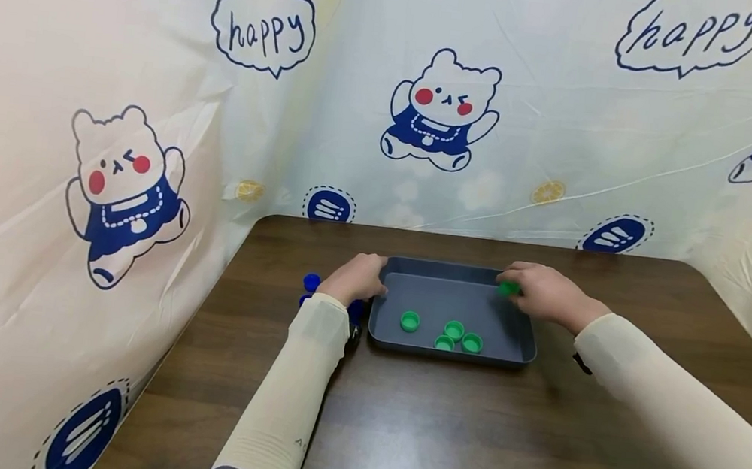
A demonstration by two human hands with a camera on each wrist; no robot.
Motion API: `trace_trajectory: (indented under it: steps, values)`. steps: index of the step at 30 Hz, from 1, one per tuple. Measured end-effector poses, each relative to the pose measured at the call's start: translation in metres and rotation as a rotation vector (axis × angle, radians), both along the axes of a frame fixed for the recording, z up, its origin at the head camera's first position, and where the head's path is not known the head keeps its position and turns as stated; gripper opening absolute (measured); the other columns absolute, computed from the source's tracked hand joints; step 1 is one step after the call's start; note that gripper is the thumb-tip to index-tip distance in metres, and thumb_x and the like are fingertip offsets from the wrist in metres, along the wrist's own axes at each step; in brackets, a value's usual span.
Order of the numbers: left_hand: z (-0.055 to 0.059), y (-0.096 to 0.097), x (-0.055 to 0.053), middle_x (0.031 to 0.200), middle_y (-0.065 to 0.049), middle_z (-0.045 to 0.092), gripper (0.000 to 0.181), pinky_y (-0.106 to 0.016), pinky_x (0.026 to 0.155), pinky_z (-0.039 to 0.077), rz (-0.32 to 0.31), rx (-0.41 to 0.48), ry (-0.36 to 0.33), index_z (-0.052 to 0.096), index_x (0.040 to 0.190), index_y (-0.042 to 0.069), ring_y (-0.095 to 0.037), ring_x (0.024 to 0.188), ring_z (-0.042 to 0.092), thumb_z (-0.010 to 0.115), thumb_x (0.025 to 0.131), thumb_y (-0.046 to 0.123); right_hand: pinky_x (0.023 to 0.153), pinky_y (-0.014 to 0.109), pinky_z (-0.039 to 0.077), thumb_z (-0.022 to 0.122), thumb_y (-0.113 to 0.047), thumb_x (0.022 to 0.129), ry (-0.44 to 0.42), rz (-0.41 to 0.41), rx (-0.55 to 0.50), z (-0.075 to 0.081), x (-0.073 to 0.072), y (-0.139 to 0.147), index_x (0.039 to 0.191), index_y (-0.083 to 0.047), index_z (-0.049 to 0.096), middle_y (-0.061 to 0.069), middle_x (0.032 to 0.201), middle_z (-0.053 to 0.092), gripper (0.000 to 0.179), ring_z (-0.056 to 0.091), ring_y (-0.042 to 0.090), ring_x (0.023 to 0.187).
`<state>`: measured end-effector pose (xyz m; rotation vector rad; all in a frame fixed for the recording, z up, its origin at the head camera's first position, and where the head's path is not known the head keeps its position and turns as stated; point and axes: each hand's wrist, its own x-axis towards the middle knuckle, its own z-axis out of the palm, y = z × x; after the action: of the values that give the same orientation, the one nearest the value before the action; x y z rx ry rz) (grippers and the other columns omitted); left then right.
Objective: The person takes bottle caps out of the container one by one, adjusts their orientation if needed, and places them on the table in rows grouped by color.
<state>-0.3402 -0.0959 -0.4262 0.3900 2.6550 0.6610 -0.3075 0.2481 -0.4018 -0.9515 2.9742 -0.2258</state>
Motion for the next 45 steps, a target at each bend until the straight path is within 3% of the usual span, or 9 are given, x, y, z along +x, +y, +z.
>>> trace_trajectory:
  steps: [5, 17, 26, 36, 45]
  values:
    - [-0.002, 0.000, 0.000, 0.117, -0.010, 0.061, 0.071, -0.031, 0.059, 0.051, -0.003, 0.007, -0.006, 0.034, 0.151, 0.007, -0.020, 0.060, 0.064, 0.070, 0.092, 0.016, 0.086, 0.049, 0.051, 0.069, -0.003, 0.086, -0.011, -0.055, 0.001, -0.001, -0.002, 0.009, 0.121, -0.003, 0.067, 0.012, 0.116, 0.062, 0.034, 0.062, 0.030, 0.103]
    - [-0.001, 0.000, 0.000, 0.103, -0.010, 0.063, 0.071, -0.030, 0.058, 0.051, -0.007, -0.004, 0.000, 0.033, 0.152, 0.007, -0.021, 0.060, 0.063, 0.070, 0.092, 0.016, 0.088, 0.053, 0.050, 0.065, 0.000, 0.086, -0.063, -0.144, -0.026, -0.002, -0.007, 0.028, 0.122, -0.003, 0.066, 0.015, 0.119, 0.060, 0.036, 0.060, 0.033, 0.104]
    - [-0.002, 0.000, 0.000, 0.118, -0.011, 0.060, 0.071, -0.030, 0.056, 0.051, -0.007, 0.003, 0.008, 0.034, 0.151, 0.007, -0.020, 0.058, 0.063, 0.070, 0.091, 0.016, 0.087, 0.054, 0.050, 0.064, 0.003, 0.085, -0.058, -0.168, -0.018, -0.003, -0.009, 0.036, 0.122, -0.003, 0.066, 0.017, 0.119, 0.061, 0.037, 0.061, 0.033, 0.102]
    - [0.000, 0.000, 0.001, 0.115, -0.011, 0.061, 0.070, -0.030, 0.056, 0.051, -0.011, 0.011, -0.002, 0.033, 0.152, 0.007, -0.021, 0.058, 0.064, 0.070, 0.092, 0.014, 0.088, 0.056, 0.048, 0.063, 0.000, 0.084, -0.079, -0.178, 0.016, -0.015, -0.012, 0.049, 0.124, 0.003, 0.062, 0.020, 0.119, 0.060, 0.040, 0.059, 0.037, 0.105]
    - [0.001, -0.001, 0.001, 0.101, -0.010, 0.064, 0.070, -0.030, 0.058, 0.051, -0.008, 0.013, -0.006, 0.034, 0.151, 0.007, -0.022, 0.060, 0.064, 0.069, 0.092, 0.014, 0.089, 0.057, 0.047, 0.062, 0.004, 0.082, -0.073, -0.172, 0.009, -0.025, -0.016, 0.056, 0.122, 0.003, 0.063, 0.020, 0.119, 0.060, 0.040, 0.059, 0.039, 0.106]
